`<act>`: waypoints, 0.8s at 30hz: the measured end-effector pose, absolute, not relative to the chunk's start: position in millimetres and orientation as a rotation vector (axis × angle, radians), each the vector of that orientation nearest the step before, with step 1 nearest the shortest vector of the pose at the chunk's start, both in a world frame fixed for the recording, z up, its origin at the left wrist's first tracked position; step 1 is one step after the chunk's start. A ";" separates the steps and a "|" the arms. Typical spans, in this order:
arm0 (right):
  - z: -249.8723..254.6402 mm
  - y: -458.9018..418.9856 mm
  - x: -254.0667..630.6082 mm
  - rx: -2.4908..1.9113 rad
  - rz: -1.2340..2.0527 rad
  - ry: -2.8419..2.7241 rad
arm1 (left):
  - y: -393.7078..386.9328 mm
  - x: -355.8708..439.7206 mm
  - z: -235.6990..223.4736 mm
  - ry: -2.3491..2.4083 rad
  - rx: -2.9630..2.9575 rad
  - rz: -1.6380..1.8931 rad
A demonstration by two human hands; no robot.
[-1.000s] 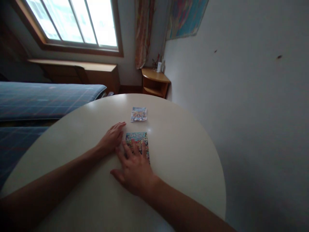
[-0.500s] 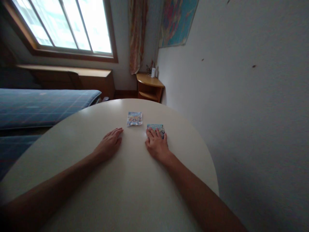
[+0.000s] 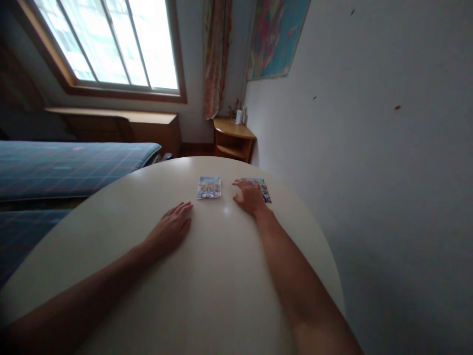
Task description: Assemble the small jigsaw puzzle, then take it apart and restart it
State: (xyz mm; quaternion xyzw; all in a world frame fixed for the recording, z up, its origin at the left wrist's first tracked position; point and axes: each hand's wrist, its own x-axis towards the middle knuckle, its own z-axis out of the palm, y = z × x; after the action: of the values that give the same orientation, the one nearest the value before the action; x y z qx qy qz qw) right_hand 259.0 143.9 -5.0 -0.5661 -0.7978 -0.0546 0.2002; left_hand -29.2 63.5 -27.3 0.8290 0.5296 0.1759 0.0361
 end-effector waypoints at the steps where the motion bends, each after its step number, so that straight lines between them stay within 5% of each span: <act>1: -4.8 141.4 251.3 -1.441 -0.164 -2.311 | 62.7 -28.6 -27.4 1.624 2.553 0.536; 24: -14.0 132.1 261.1 -1.722 -0.144 -2.139 | 59.9 -32.3 -28.9 1.623 2.566 0.494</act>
State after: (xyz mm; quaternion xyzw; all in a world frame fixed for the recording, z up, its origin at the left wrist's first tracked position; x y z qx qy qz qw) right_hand 261.1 132.1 -14.0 -0.6144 -0.7629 -0.0514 0.1947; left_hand -32.3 59.9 -28.9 0.8337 0.5273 0.1606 0.0330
